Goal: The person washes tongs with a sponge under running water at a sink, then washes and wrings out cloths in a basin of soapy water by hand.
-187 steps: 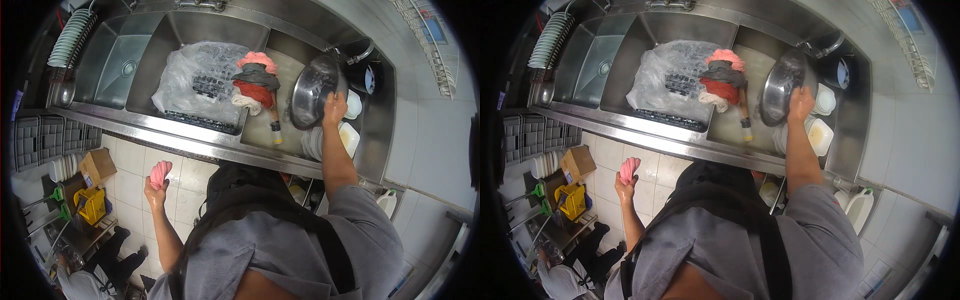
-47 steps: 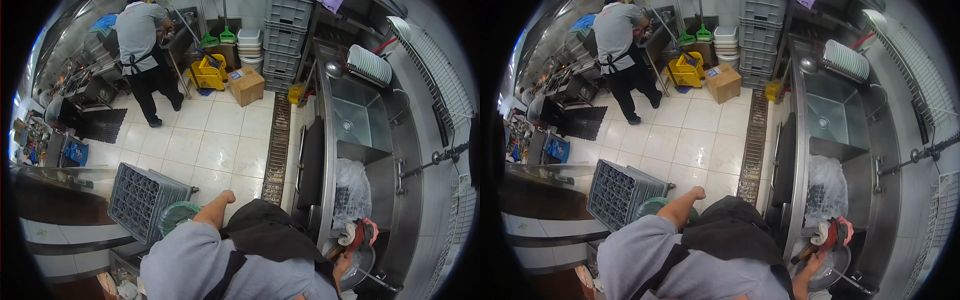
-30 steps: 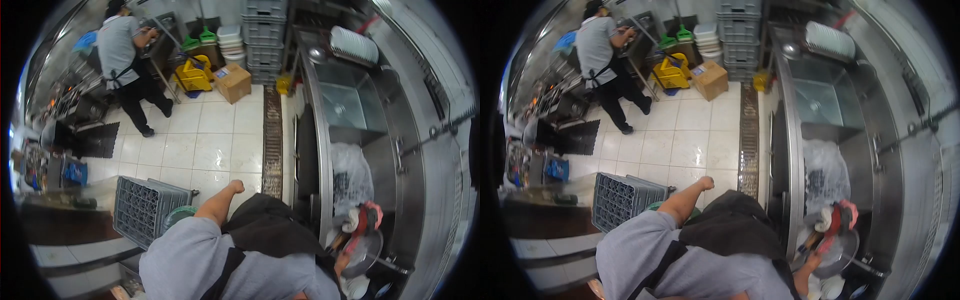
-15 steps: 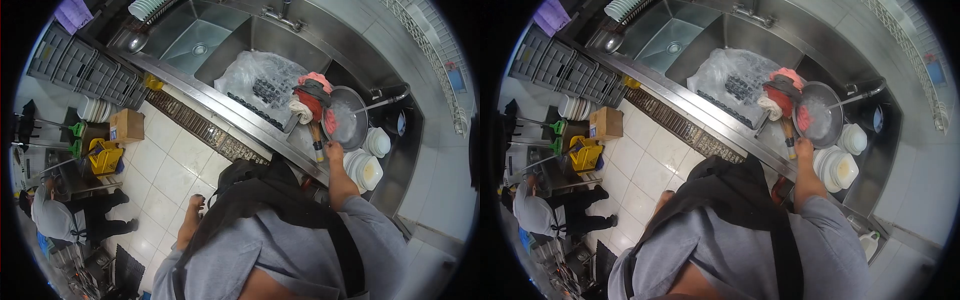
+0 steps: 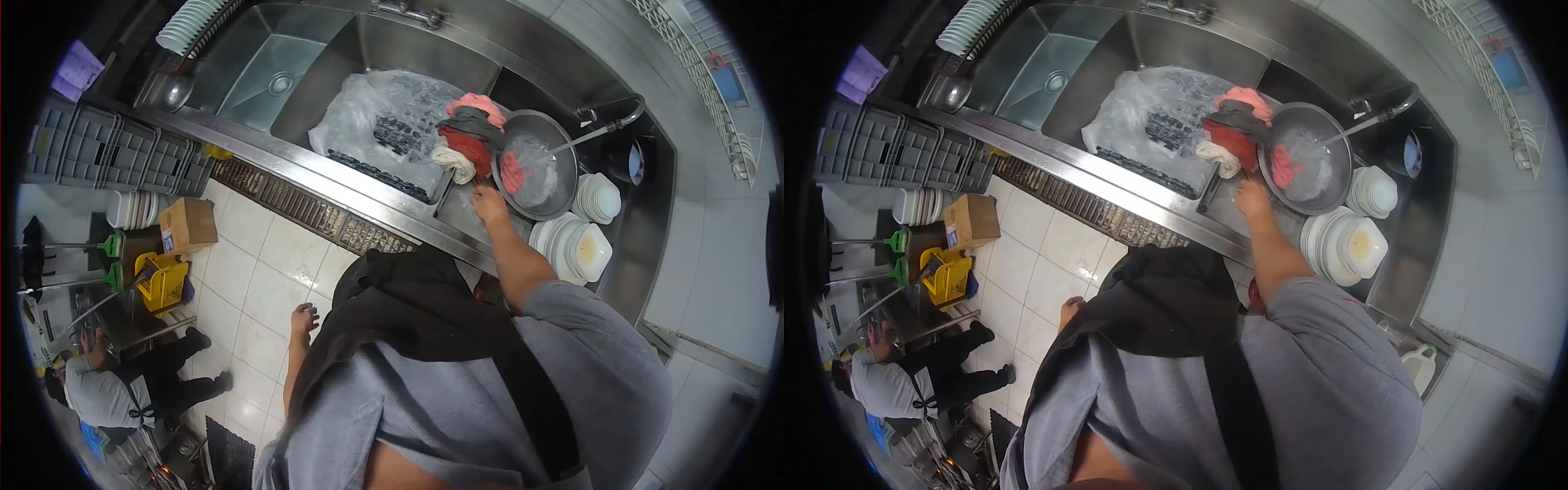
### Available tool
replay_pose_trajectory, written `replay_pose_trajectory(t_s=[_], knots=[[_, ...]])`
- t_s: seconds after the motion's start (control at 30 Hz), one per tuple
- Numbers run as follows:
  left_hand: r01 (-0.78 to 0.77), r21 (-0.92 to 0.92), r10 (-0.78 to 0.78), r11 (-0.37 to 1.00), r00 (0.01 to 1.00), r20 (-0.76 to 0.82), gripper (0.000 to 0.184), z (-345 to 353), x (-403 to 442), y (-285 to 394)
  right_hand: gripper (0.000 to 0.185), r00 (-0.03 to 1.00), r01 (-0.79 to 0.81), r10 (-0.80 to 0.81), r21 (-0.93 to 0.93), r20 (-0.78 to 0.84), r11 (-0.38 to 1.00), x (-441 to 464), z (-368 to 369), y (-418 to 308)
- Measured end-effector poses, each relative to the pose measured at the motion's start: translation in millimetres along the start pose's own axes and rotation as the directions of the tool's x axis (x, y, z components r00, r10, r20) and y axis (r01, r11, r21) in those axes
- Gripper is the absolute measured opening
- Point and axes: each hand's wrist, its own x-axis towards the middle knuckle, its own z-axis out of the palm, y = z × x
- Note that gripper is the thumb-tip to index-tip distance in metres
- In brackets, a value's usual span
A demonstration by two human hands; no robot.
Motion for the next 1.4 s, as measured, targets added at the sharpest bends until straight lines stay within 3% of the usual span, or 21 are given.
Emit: replay_pose_trajectory(t_s=[0.07, 0.1, 0.13, 0.2, 0.27, 0.3, 0.33, 0.37, 0.43, 0.5, 0.6, 0.67, 0.73, 0.8, 0.87, 0.9, 0.93, 1.1, 1.23, 1.37, 1.4], knots=[[0.026, 0.133, -0.022, 0.991, 0.999, -0.035, 0.035, 0.4, -12.8, -12.8, 0.027, 0.998, 0.043, -0.036, 0.122, -0.054, 0.992, 4.2, -1.7, -10.7], [0.006, -0.008, -0.006, 1.000, 0.999, 0.036, 0.027, -18.5, 93.5, -129.4, 0.027, 0.998, 0.044, -0.038, 0.126, -0.052, 0.991, 4.5, -1.1, -9.6], [0.004, 0.186, -0.009, 0.983, 1.000, 0.023, 0.024, -27.5, 70.7, -128.4, 0.025, 0.997, 0.069, -0.065, 0.085, -0.049, 0.994, 2.5, 2.1, -3.8], [-0.245, 0.567, 0.143, 0.786, 0.965, 0.219, 0.019, -37.3, 59.3, -137.5, 0.024, 0.993, 0.085, -0.078, 0.081, -0.083, 0.993, 2.4, 25.1, 22.2], [-0.428, 0.744, 0.289, 0.513, 0.903, 0.319, 0.018, -41.1, 58.0, -141.2, 0.024, 0.799, 0.424, -0.285, 0.160, -0.530, 0.892, 0.8, 57.2, 51.4], [0.149, 0.334, -0.141, 0.931, 0.989, -0.048, 0.020, -23.7, 33.2, -113.8, 0.024, 0.953, 0.192, -0.159, 0.109, -0.258, 0.975, -5.1, 52.6, 58.6], [0.165, 0.404, -0.140, 0.900, 0.986, -0.090, 0.022, -20.0, 6.7, -78.9, 0.025, 0.999, 0.018, -0.014, -0.071, 0.043, 0.997, -11.3, 47.6, 66.5], [0.180, 0.419, -0.145, 0.890, 0.983, -0.113, 0.027, -21.4, 26.8, -91.8, 0.029, 0.984, 0.143, -0.148, -0.063, -0.099, 0.988, -10.9, 73.2, 101.7], [-0.019, 0.750, 0.051, 0.661, 0.999, -0.019, 0.033, -21.3, 34.4, -69.7, 0.027, 0.991, 0.113, -0.121, -0.119, -0.061, 0.986, -10.8, 62.2, 103.4], [0.032, 0.581, 0.079, 0.813, 0.983, -0.165, 0.033, -11.0, 28.0, -40.1, 0.029, 0.944, 0.324, -0.315, -0.103, 0.098, 0.940, -8.5, 37.8, 92.2], [-0.035, 0.393, 0.129, 0.919, 0.968, -0.216, 0.032, 3.0, 4.7, 3.5, 0.026, 0.973, 0.076, -0.075, 0.001, 0.217, 0.997, -18.4, -7.5, 31.5], [-0.104, 0.342, 0.189, 0.934, 0.955, -0.227, 0.032, 4.9, 1.7, 7.1, 0.022, 0.967, 0.254, -0.246, -0.151, 0.068, 0.955, 13.7, 18.9, 63.0], [-0.133, 0.422, 0.228, 0.897, 0.957, -0.182, 0.032, 12.1, 7.6, -1.4, 0.021, 0.959, 0.282, -0.280, -0.102, 0.036, 0.954, 26.9, 15.5, 45.0], [-0.130, 0.510, 0.234, 0.850, 0.961, -0.145, 0.034, 8.9, 0.3, -15.2, 0.021, 0.952, 0.304, -0.305, -0.056, 0.004, 0.951, 40.1, 14.2, 33.0], [-0.003, 0.518, 0.091, 0.855, 0.985, -0.145, 0.036, 4.8, 10.4, -44.8, 0.019, 0.977, 0.093, -0.136, 0.250, 0.162, 0.964, 59.6, 21.1, 29.9], [0.050, 0.535, 0.011, 0.843, 0.994, -0.110, 0.036, -0.4, 8.1, -56.1, 0.019, 0.977, 0.099, -0.143, 0.256, 0.158, 0.962, 65.8, 21.4, 35.2], [0.103, 0.556, -0.069, 0.825, 0.994, -0.081, 0.037, -8.5, 5.2, -67.0, 0.019, 0.979, 0.118, -0.151, 0.221, 0.135, 0.968, 74.3, 26.6, 45.7], [0.134, 0.576, -0.003, 0.807, 0.975, -0.223, 0.030, -24.7, 1.8, -141.3, 0.017, 0.988, 0.067, -0.071, 0.033, 0.140, 0.997, 58.8, 38.7, 54.4], [0.156, 0.580, -0.053, 0.800, 0.980, -0.190, 0.029, -31.8, 3.5, -149.0, 0.022, 0.987, 0.156, -0.158, -0.205, 0.005, 0.966, 24.0, 32.4, 36.0], [0.039, 0.649, 0.091, 0.760, 0.982, -0.165, 0.029, -29.2, 15.2, -117.6, 0.024, 0.981, 0.186, -0.193, -0.205, -0.014, 0.961, 13.6, 38.7, 35.1], [0.061, 0.634, 0.024, 0.771, 0.992, -0.125, 0.033, -30.1, 9.6, -94.7, 0.022, 0.985, 0.171, -0.172, -0.164, 0.008, 0.972, 14.2, 37.9, 32.9]])
